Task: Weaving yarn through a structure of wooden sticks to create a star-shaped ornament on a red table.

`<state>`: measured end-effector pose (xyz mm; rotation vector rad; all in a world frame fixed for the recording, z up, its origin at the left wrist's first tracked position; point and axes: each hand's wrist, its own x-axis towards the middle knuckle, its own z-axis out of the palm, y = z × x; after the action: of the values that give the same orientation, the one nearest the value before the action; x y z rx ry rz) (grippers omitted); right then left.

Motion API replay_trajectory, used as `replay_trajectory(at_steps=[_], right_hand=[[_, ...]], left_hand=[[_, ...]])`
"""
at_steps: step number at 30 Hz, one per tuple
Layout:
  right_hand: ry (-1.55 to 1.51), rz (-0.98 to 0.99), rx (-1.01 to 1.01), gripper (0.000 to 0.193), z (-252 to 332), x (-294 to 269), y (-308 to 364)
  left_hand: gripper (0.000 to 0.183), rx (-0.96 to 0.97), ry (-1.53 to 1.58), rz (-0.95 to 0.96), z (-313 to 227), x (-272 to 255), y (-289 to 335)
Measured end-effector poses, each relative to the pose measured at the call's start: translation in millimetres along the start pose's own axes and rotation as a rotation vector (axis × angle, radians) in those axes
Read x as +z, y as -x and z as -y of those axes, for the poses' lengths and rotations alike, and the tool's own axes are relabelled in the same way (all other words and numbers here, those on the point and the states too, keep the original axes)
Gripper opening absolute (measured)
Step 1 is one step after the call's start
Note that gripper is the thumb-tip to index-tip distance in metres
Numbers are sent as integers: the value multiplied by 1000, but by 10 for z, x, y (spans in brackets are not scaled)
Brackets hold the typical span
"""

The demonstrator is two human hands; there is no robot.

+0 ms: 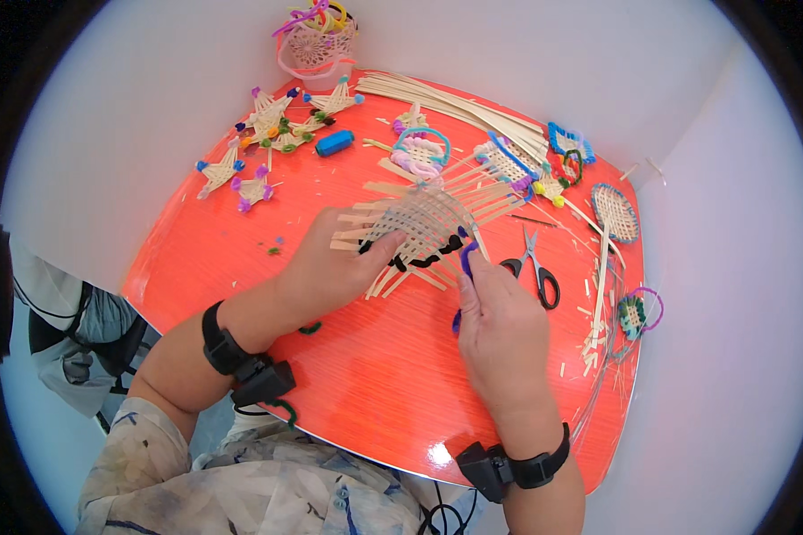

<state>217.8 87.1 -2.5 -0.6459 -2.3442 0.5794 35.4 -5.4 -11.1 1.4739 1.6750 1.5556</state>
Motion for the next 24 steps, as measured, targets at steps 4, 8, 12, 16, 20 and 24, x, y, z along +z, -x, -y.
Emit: replay_trajectory(at_steps=[4,8,12,16,20,24], right_hand=[[37,34,141,29,61,-42,4],[-78,113,236,35,71,5,19],[-101,134,163,38,69,5,24],[-147,102,141,37,13,46,34],[-110,40,13,35,-32,47,41],[-226,-45,63,27,-55,20,27]], left_hand=[[36,206,-116,-85,-4,37,22],[37,252,-122,-46,-41,50,8],[36,211,-159,8,-58,48,33],[36,195,-182,37,-78,45,45],[33,176,-224,70,-111,61,45],[27,193,-53,-11,-49,29,50]])
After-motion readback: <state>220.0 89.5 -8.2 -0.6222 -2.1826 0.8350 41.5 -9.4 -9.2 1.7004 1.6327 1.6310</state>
